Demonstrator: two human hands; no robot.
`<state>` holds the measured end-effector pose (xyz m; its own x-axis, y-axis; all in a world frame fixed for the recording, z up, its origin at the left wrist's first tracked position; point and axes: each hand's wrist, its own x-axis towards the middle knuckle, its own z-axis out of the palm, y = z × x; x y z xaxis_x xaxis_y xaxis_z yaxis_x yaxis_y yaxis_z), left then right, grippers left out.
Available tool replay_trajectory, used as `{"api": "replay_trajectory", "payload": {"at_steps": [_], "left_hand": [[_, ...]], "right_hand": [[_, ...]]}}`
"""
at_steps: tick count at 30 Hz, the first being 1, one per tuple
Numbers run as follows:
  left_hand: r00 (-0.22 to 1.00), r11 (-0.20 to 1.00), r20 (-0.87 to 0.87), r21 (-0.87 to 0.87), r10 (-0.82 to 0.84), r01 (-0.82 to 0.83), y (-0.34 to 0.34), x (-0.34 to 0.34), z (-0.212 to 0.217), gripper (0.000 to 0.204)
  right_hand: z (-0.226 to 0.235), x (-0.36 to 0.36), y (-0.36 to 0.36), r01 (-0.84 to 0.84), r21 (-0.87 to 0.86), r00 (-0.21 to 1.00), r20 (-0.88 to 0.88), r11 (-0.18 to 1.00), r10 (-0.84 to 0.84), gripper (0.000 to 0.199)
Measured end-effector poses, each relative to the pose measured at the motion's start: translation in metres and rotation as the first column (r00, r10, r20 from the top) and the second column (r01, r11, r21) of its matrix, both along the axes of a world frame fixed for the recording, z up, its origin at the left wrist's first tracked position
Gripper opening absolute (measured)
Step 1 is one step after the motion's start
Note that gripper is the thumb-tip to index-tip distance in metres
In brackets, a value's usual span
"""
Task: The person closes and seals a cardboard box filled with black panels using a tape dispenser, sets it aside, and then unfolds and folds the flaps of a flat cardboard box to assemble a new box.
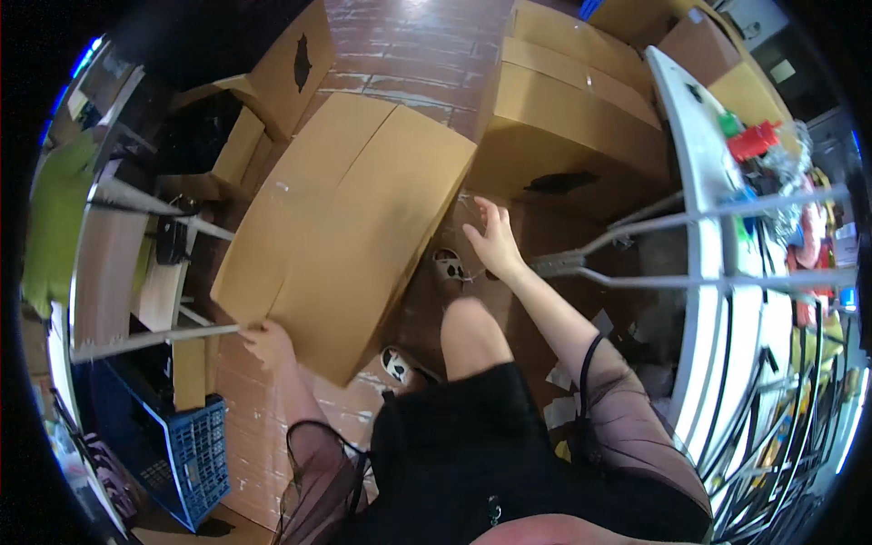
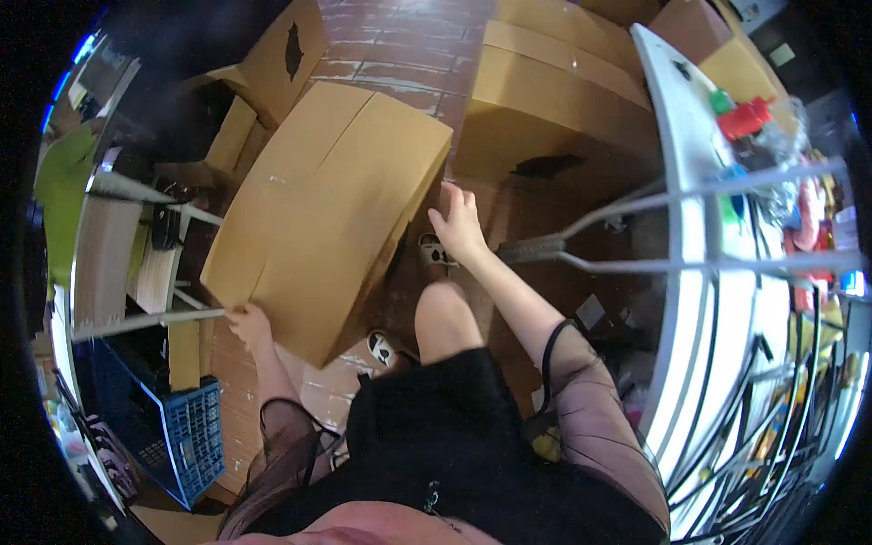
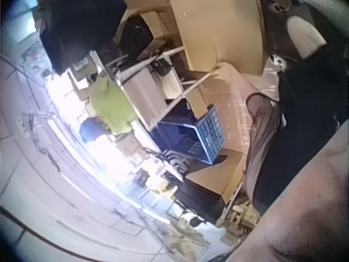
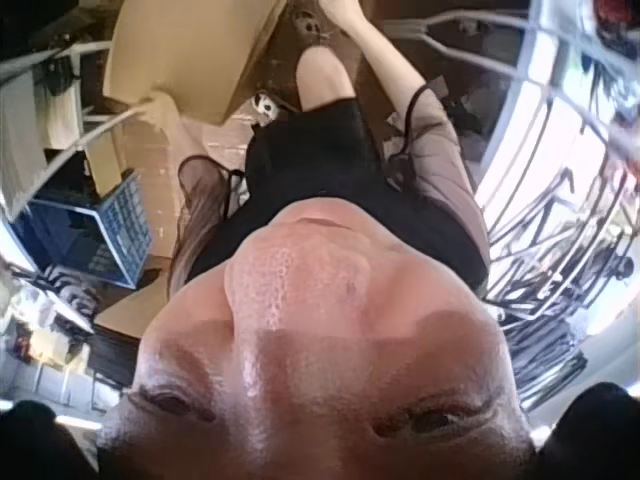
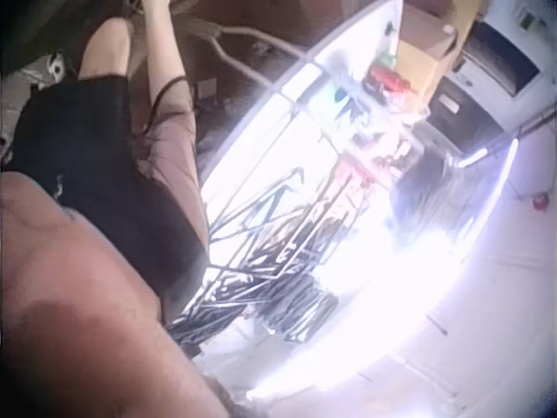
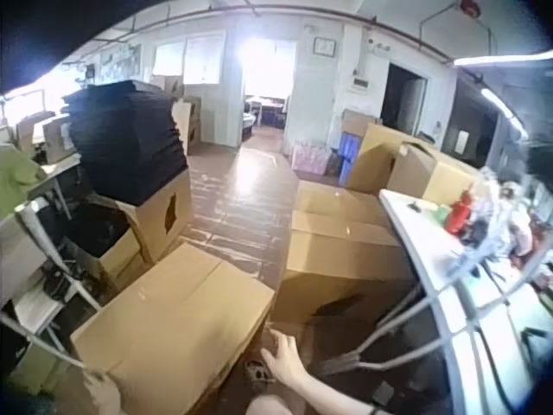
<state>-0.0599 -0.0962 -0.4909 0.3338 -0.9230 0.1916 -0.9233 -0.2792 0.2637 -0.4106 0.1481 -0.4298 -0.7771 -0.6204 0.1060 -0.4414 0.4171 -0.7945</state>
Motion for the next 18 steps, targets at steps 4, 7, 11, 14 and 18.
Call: {"api": "replay_trajectory", "payload": {"at_steps": [4,7,11,14,18], "left_hand": [[0.953,0.985,-0.299,0.174,0.054,-0.001,0.017,-0.054,0.010,0.060],[0.984,0.999,-0.177,0.035,0.014,-0.008,-0.001,-0.031,-0.009,0.055],[0.941,0.999,-0.334,0.036,0.045,-0.035,-0.001,-0.052,-0.016,0.054],[0.943,0.984,-0.288,0.110,0.167,-0.141,-0.003,-0.048,-0.013,0.054],[0.981,0.990,-0.145,0.080,0.127,-0.117,0.001,0.009,-0.036,0.057]], "right_hand": [[-0.043,-0.148,-0.102,0.020,-0.012,0.907,-0.421,1.000,-0.023,0.052],[-0.073,-0.244,-0.195,0.118,0.079,0.984,-0.142,0.990,-0.106,0.040],[-0.158,-0.325,-0.247,-0.400,0.227,0.852,0.450,0.888,0.268,0.039],[-0.217,-0.322,-0.259,-0.472,0.213,0.644,0.746,0.856,0.169,0.041],[-0.305,-0.313,-0.264,-0.483,0.393,0.588,0.808,0.783,-0.043,0.046]]}}
